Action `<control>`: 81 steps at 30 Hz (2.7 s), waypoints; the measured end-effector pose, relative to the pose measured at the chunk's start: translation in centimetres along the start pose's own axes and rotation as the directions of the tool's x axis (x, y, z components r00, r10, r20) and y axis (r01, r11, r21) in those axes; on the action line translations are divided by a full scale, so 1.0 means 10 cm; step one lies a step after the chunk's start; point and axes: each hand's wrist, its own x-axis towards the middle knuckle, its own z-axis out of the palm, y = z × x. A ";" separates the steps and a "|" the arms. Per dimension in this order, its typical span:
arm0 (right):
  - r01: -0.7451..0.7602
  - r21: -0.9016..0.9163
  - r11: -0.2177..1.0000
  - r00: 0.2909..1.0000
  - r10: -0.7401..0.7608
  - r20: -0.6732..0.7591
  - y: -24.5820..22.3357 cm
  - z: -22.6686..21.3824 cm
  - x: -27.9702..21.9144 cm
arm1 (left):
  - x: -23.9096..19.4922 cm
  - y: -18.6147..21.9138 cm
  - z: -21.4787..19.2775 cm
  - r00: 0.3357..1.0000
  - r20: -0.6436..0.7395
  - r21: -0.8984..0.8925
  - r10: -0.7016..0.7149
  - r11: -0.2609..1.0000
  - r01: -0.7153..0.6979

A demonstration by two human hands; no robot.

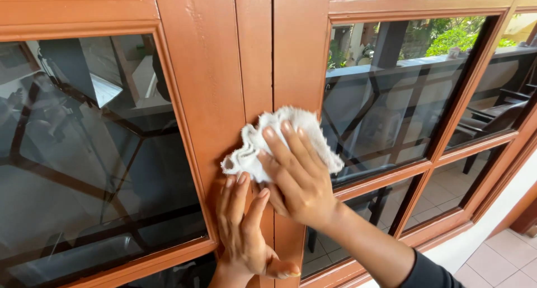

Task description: The person cleans a window and its frame by wiping the wooden frame and glass surfaces with a cloth, folding the cloth periodically.

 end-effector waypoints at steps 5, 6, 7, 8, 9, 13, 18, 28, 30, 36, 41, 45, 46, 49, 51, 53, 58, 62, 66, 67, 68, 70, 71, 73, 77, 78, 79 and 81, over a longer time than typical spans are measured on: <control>0.004 -0.027 1.000 0.999 -0.006 -0.053 0.41 -0.26 0.95 | 0.04 0.04 -0.09 0.999 0.034 0.062 0.025 0.998 -0.027; -0.035 -0.017 0.999 0.999 0.034 -0.020 0.46 -0.34 1.16 | 0.04 0.06 -0.10 0.999 0.037 0.074 -0.005 0.997 0.002; -0.074 -0.009 0.997 0.997 0.074 0.014 0.51 -0.42 1.36 | 0.03 0.08 -0.11 0.999 0.039 0.086 -0.034 0.996 0.030; -0.070 -0.007 0.998 0.997 0.070 0.010 0.51 -0.40 1.34 | 0.05 0.11 -0.13 0.999 0.036 0.090 -0.031 0.996 0.027; -0.061 -0.097 0.993 0.997 0.066 0.046 0.52 -0.37 1.32 | 0.07 0.13 -0.14 0.995 0.063 0.090 -0.081 0.993 0.076; -0.048 -0.178 0.983 0.983 0.079 0.169 0.30 -0.14 0.71 | 0.06 0.16 -0.17 0.986 0.099 0.063 -0.137 0.989 0.131; 0.002 -0.201 0.980 0.956 0.056 0.287 0.11 0.08 -0.11 | 0.11 0.13 -0.18 0.995 0.068 0.082 -0.069 0.995 0.063; -0.155 -0.207 0.966 0.984 0.170 0.057 0.60 -0.31 1.32 | -0.09 0.14 -0.04 0.978 -0.033 0.050 -0.208 0.976 0.210; -0.121 -0.144 0.982 0.991 0.129 0.045 0.45 -0.13 0.92 | -0.13 0.08 -0.01 0.977 -0.073 0.006 -0.201 0.979 0.202; -0.089 0.063 0.994 0.994 0.085 0.066 -0.24 0.41 -1.08 | -0.16 -0.08 0.02 0.992 -0.107 -0.058 -0.062 0.997 0.056; 0.035 0.141 0.989 0.986 -0.058 0.157 -0.33 0.40 -1.81 | -0.22 -0.10 0.04 0.991 -0.125 -0.114 -0.043 0.993 0.028; 0.143 0.159 0.977 0.982 -0.160 0.097 0.17 0.19 -0.90 | -0.29 -0.12 0.14 0.974 -0.216 -0.148 -0.066 0.988 0.034; 0.133 0.138 0.981 0.989 -0.140 0.043 0.30 0.15 -0.60 | -0.31 -0.12 0.15 0.964 -0.251 -0.148 -0.082 0.988 0.046; 0.059 0.028 0.998 0.997 -0.058 -0.043 0.28 -0.05 0.12 | -0.35 -0.16 0.15 0.972 -0.213 -0.168 -0.101 0.984 0.066; 0.026 0.010 1.000 0.998 -0.026 -0.051 0.19 0.05 -0.04 | -0.31 -0.16 0.16 0.967 -0.235 -0.176 -0.100 0.983 0.059; -0.015 -0.010 1.000 0.998 0.014 -0.057 0.04 0.22 -0.51 | -0.27 -0.15 0.15 0.963 -0.251 -0.188 -0.102 0.981 0.055; -0.080 0.040 0.996 0.989 0.074 0.126 -0.69 0.78 -2.52 | -0.21 -0.10 0.11 0.971 -0.227 -0.187 -0.070 0.982 0.027; -0.238 -0.027 0.971 0.956 0.240 0.167 -0.86 0.91 -2.84 | -0.22 -0.07 0.09 0.977 -0.199 -0.183 -0.076 0.982 0.039; -0.273 -0.050 0.961 0.949 0.277 0.150 -0.41 0.60 -1.57 | -0.16 -0.05 0.09 0.974 -0.209 -0.184 -0.084 0.982 0.045; -0.253 -0.065 0.965 0.955 0.260 0.143 -0.26 0.47 -1.14 | -0.15 -0.05 0.08 0.972 -0.217 -0.177 -0.089 0.983 0.050; -0.253 -0.066 0.965 0.955 0.260 0.143 -0.12 0.36 -0.78 | -0.15 -0.05 0.07 0.972 -0.217 -0.178 -0.089 0.983 0.050; -0.218 -0.085 0.972 0.971 0.225 0.083 0.16 0.13 -0.03 | -0.15 -0.06 0.07 0.976 -0.204 -0.184 -0.078 0.982 0.040; -0.215 -0.086 0.973 0.971 0.222 0.084 0.30 0.05 0.23 | -0.15 -0.06 0.07 0.975 -0.208 -0.184 -0.079 0.982 0.040; -0.207 -0.096 0.974 0.978 0.209 0.015 0.56 -0.11 0.76 | -0.14 -0.07 0.08 0.976 -0.204 -0.187 -0.069 0.982 0.031; -0.378 0.096 0.921 0.926 0.374 0.061 0.74 -0.14 0.85 | -0.16 -0.08 0.07 0.983 -0.168 -0.171 -0.069 0.984 0.040; -0.313 0.097 0.945 0.949 0.316 -0.008 0.69 -0.13 0.78 | -0.15 -0.08 0.06 0.985 -0.162 -0.183 -0.060 0.983 0.030; -0.245 0.094 0.965 0.965 0.253 -0.075 0.64 -0.12 0.70 | -0.15 -0.07 0.06 0.986 -0.156 -0.195 -0.051 0.981 0.020; -0.142 0.018 0.990 0.989 0.143 -0.024 0.36 -0.10 0.34 | -0.15 -0.06 0.07 0.987 -0.153 -0.189 -0.054 0.982 0.025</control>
